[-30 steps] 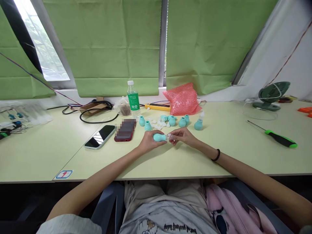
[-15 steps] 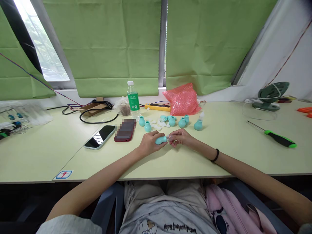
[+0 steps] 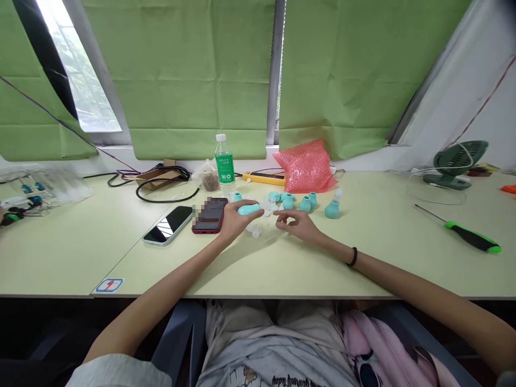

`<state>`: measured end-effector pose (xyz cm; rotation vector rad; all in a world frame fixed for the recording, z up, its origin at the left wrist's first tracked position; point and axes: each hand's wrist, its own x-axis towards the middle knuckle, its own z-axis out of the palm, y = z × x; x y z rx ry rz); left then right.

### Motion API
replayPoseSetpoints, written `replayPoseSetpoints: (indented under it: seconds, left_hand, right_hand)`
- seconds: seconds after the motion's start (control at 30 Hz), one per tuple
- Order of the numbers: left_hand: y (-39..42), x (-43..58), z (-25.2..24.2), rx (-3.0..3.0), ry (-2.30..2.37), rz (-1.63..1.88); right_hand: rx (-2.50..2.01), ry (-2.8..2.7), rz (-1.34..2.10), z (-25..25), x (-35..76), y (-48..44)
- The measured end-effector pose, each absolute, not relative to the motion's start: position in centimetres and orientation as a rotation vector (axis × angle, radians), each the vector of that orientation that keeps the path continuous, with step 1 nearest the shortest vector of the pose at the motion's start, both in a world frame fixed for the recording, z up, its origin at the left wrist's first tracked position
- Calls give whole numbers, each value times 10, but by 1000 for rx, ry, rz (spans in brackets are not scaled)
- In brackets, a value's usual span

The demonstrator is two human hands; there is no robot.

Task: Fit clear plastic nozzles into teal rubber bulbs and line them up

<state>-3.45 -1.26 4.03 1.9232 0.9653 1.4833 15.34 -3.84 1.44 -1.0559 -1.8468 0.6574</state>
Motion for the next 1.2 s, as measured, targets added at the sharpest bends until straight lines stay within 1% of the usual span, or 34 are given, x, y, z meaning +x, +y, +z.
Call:
replayPoseSetpoints:
  seconds: [0.1, 0.17, 0.23, 0.33, 0.47, 0.6, 0.77, 0.9, 1.03, 1.2]
  left_hand:
    - [-6, -37, 38, 1825, 972, 1482]
    - [-6, -36, 38, 1798, 969, 1476]
    - [-8, -35, 39, 1793, 966, 1481]
    - [-12, -35, 42, 1797, 961, 1507]
    - [-11, -36, 44, 1765, 970, 1560]
    - [-8, -37, 44, 1708, 1022, 1631]
    - [-4, -40, 44, 1683, 1005, 1680]
    - [-2, -42, 45, 1688, 991, 1720]
    - [-3, -40, 44, 1702, 968, 1680]
    - [-7, -34, 40, 1719, 855, 1520]
  right_hand:
    - [-1043, -2239, 262, 18, 145, -38]
    - [-1013, -2420, 59, 22, 135, -36]
    - [-988, -2538, -72, 25, 126, -33]
    - [-957, -2614, -181, 26, 123, -28]
    - [-1015, -2591, -242, 20, 142, -20]
    - [-1118, -2442, -231, 15, 158, -6]
    - [-1159, -2222, -186, 25, 135, 21]
    - [-1355, -2382, -165, 35, 118, 42]
    - [-1538, -2488, -185, 33, 116, 52]
    - [-1522, -2426, -248, 33, 121, 46]
